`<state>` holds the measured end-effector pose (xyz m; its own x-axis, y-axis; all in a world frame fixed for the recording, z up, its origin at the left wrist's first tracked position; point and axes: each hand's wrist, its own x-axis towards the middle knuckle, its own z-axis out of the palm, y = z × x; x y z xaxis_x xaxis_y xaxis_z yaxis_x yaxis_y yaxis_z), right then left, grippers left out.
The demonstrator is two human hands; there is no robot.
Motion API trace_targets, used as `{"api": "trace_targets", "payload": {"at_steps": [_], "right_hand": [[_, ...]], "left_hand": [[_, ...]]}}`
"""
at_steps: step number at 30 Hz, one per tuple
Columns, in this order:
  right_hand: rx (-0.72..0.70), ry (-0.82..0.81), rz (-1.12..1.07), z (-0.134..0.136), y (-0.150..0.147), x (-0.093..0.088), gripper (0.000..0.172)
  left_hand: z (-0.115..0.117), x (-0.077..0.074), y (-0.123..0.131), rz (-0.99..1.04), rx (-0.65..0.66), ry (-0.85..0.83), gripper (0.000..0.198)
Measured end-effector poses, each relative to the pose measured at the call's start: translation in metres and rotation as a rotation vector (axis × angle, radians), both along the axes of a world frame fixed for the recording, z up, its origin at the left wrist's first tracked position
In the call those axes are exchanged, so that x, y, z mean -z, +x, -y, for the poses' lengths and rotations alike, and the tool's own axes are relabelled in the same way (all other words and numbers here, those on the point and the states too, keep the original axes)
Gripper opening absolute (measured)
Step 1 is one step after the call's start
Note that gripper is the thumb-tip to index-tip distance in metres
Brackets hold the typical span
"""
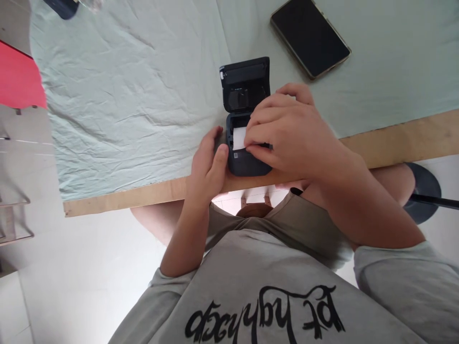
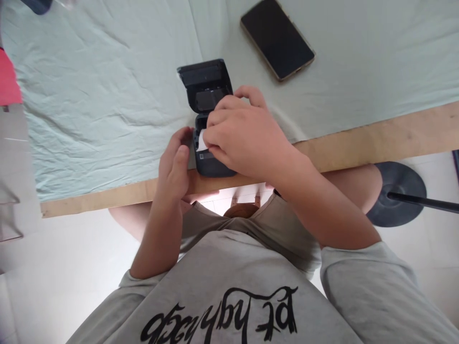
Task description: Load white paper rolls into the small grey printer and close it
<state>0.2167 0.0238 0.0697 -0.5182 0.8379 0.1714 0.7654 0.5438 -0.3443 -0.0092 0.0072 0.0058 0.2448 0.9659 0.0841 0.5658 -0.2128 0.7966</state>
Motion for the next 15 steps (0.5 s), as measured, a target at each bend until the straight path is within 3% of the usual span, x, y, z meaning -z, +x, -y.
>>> {"api": "trace_targets", "payload": {"at_steps": [4,7,11,13,15], "right_hand": [[-0.012,-0.074,-0.050,0.001,0.003,-0.004,0.031],[0.045,-0.093,-0.211,-0.001,0.005,-0.009,0.031],[0.285,0.130,-0.443,-0.012,0.009,-0.006,0.016],[0.373,0.163,-0.418,-0.017,0.009,-0.002,0.034],[0.377,0.054,-0.397,-0.021,0.009,0.003,0.059]], "left_hand": [[-0.004,0.002,0.013,-0.112,0.023,0.098,0.079],[-0.002,0.002,0.015,-0.157,0.042,0.109,0.079],[-0.001,0.002,0.012,-0.189,0.067,0.121,0.079],[-0.001,0.003,0.011,-0.199,0.068,0.139,0.081],[-0.001,0.004,0.011,-0.203,0.072,0.149,0.082]]}}
